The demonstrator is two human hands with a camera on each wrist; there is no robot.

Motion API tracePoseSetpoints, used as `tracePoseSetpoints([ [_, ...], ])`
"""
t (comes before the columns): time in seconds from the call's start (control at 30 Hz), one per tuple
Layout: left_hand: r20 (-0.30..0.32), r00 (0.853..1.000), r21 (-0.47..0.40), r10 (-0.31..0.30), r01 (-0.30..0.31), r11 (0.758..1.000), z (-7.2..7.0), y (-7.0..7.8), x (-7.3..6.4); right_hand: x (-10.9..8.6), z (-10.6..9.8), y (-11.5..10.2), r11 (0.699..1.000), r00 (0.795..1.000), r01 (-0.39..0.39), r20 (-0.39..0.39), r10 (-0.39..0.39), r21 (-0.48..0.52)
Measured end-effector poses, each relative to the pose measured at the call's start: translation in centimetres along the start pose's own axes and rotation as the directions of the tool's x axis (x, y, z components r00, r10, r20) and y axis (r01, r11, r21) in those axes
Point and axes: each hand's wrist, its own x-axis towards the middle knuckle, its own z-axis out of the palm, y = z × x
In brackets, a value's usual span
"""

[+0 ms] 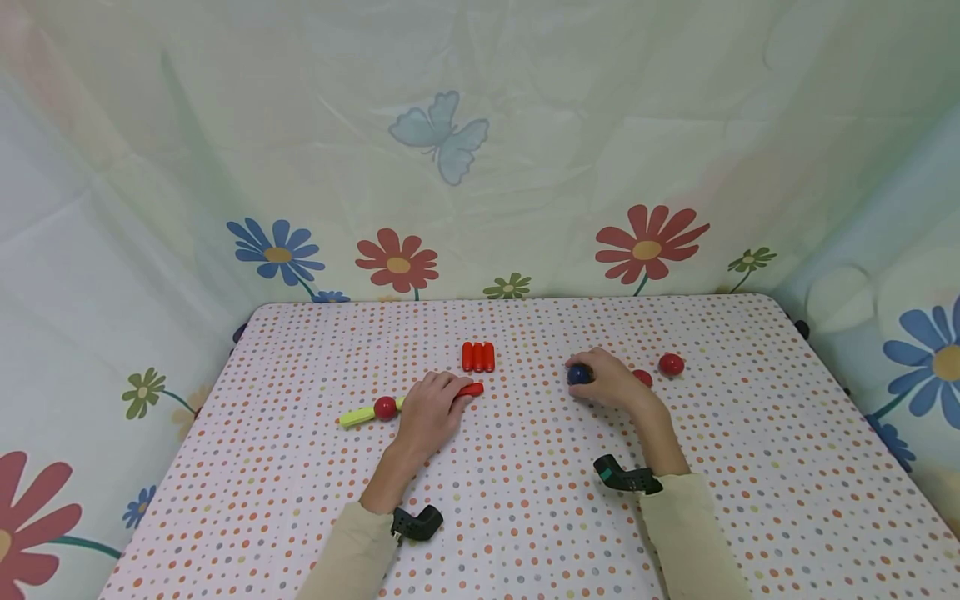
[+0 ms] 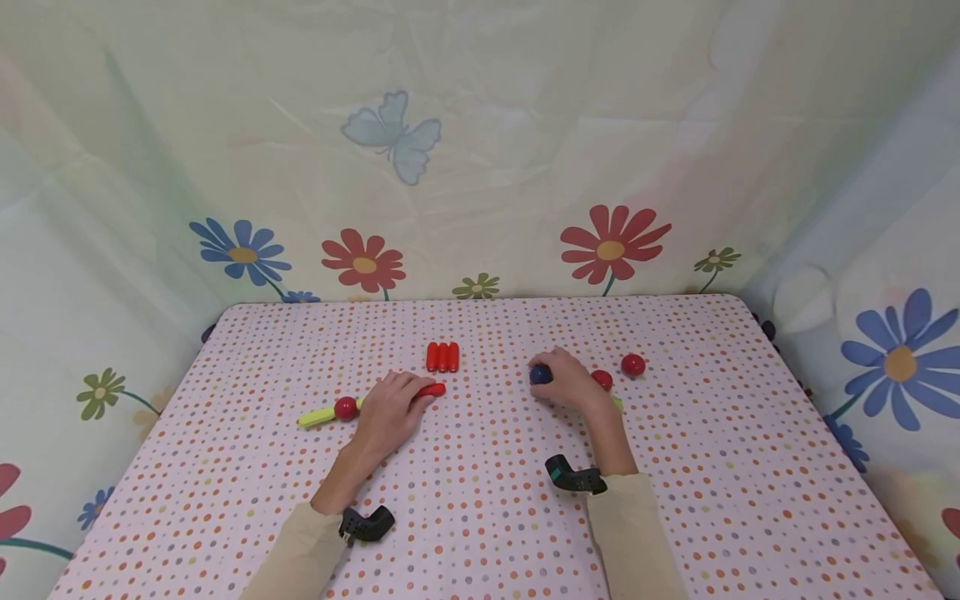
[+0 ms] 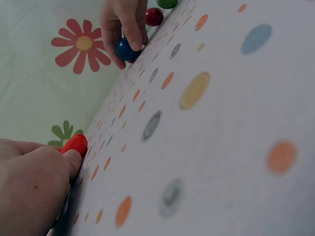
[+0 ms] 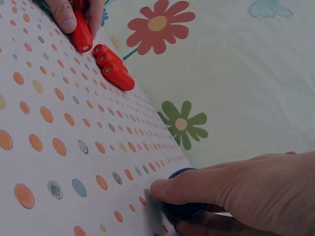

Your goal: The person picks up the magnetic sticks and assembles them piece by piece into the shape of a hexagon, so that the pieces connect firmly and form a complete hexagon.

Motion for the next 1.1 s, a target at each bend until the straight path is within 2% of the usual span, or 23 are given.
tracePoseSetpoints([
  [0.3,-0.037,0.999,-0.001,0.019,-0.019,1.0,0.0,0.0,0.0,0.0,0.1,0.0,1.0,1.0,0.005,-0.025,-0.005,0.001],
  [0.53,-0.022,1.0,0.006,0.015,-0.014,1.0,0.0,0.0,0.0,0.5,0.9,-0.4,0.993,0.999,0.025,-0.024,-0.022,0.117],
  [0.8,-0.017,1.0,0.008,0.014,-0.014,1.0,0.0,0.0,0.1,1.4,3.1,-2.8,0.975,0.996,0.075,0.038,-0.085,0.208],
  [1.03,-0.09,0.992,-0.025,0.085,-0.087,0.996,-0.2,0.0,0.1,1.6,4.5,-3.8,0.956,0.986,0.125,0.074,-0.149,0.266],
  [1.1,-0.11,0.988,-0.025,0.106,-0.109,0.994,-0.2,0.0,0.1,1.6,4.7,-4.0,0.951,0.987,0.117,0.076,-0.144,0.287],
])
